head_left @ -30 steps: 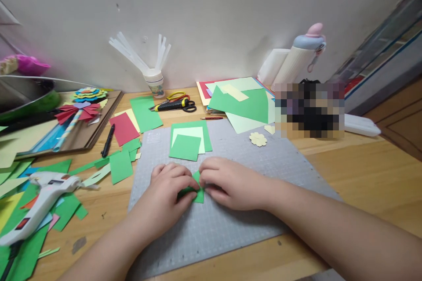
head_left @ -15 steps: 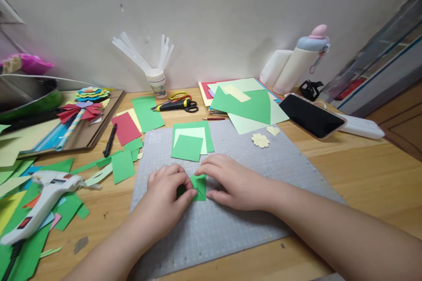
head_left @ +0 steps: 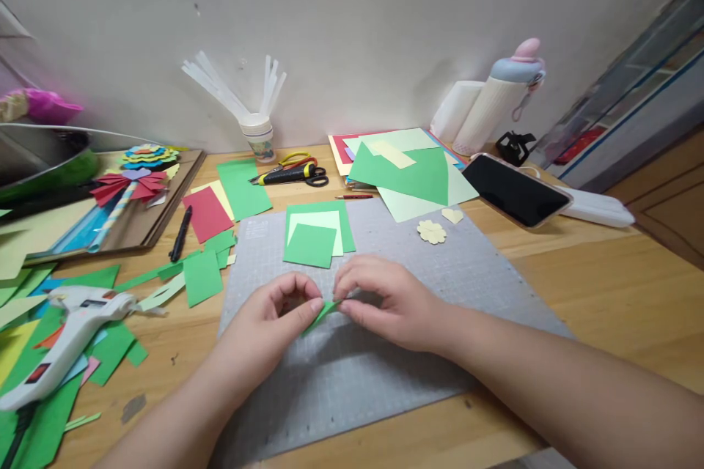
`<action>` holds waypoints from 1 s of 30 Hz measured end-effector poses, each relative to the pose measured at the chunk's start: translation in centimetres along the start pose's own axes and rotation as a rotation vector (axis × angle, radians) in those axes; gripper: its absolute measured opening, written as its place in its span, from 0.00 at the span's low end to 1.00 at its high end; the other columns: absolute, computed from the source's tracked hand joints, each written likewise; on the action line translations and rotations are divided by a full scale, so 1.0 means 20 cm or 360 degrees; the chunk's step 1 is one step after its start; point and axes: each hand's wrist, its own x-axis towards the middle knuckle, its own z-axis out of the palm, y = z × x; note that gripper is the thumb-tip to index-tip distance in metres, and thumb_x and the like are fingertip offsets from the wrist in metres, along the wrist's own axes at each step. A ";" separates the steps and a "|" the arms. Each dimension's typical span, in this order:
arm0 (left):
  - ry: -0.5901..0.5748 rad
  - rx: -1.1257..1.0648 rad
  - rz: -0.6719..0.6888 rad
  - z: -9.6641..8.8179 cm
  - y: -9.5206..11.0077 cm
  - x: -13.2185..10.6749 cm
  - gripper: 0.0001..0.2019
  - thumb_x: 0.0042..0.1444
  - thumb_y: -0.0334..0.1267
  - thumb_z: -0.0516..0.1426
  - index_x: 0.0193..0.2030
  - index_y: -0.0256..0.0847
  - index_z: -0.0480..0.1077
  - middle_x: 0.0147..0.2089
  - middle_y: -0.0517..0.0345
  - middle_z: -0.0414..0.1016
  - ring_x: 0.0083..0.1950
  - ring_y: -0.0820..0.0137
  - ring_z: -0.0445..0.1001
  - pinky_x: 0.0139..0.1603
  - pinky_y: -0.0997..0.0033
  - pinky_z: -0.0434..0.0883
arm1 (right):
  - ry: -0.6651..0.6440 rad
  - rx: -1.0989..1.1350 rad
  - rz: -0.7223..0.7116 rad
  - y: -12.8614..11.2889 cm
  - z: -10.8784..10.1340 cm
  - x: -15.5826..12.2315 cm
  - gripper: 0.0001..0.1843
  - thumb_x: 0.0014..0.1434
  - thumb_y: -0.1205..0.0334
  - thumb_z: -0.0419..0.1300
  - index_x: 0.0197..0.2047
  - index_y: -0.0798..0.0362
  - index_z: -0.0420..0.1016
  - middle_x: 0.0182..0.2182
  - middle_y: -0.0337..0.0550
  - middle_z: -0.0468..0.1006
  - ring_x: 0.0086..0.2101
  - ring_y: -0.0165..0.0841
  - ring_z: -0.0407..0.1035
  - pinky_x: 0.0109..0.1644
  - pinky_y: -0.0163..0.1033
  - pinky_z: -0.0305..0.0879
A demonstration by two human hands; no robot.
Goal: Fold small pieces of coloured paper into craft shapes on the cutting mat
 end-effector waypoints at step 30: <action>0.0314 -0.0747 -0.0136 0.06 -0.05 0.00 0.12 0.46 0.37 0.65 0.32 0.40 0.64 0.18 0.72 0.61 0.17 0.83 0.58 0.19 0.83 0.53 | 0.0264 -0.1047 -0.0429 -0.09 0.08 -0.06 0.04 0.61 0.67 0.55 0.37 0.53 0.72 0.32 0.41 0.74 0.33 0.33 0.61 0.38 0.41 0.54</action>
